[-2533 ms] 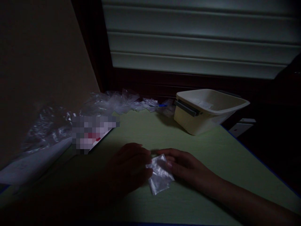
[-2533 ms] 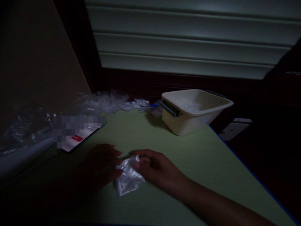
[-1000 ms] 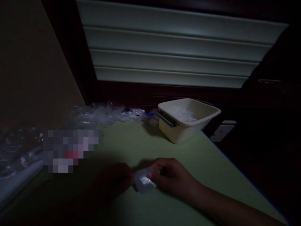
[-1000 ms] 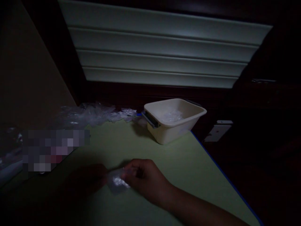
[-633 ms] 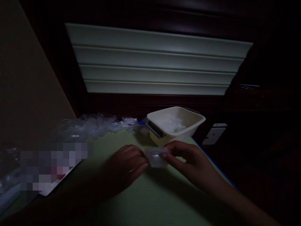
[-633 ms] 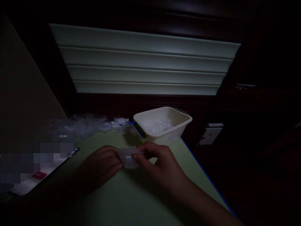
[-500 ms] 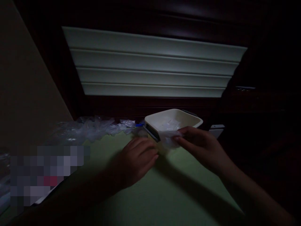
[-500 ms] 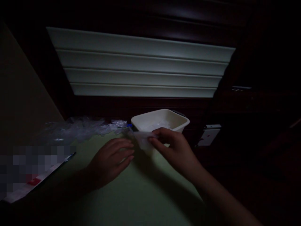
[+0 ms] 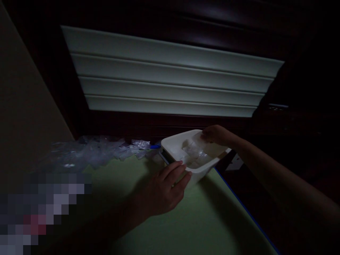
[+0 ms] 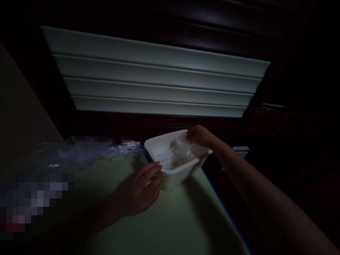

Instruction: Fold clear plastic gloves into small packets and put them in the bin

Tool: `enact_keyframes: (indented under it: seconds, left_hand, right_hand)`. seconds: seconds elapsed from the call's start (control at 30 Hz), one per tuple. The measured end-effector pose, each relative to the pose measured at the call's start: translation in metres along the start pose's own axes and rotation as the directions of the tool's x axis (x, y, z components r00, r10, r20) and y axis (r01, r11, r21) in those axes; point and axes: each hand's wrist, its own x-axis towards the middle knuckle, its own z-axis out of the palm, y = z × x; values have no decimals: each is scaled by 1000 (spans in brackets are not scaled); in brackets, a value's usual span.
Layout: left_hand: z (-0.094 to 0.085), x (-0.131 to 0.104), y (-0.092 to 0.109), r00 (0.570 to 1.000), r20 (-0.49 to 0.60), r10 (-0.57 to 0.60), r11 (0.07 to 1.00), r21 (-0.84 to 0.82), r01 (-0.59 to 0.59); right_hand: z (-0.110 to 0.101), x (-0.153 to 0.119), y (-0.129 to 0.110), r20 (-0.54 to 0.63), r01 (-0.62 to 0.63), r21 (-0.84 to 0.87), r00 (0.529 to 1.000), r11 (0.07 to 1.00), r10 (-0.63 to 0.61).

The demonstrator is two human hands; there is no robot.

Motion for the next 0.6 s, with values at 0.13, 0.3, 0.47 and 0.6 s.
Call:
enact_keyframes:
  seconds: [0.13,0.3,0.47,0.6]
  left_hand:
    - [-1,0,0,1000,29,-2,1000,1,2]
    - [2,-4,0,999,41,-13,1000,0,13]
    - [4,-5,-2,999,42,-6,1000,-1,6]
    - [3,-6,-3,999,49,-3,1000,1,3]
  right_hand:
    - [14,26,0,133,-58,-185,988,981,83]
    - [30,46,5,111,-85,-399,984,913,140]
    - [35,49,14,45,-56,-572,994,818,100]
    - [37,52,16,100,19,-641,993,768,59]
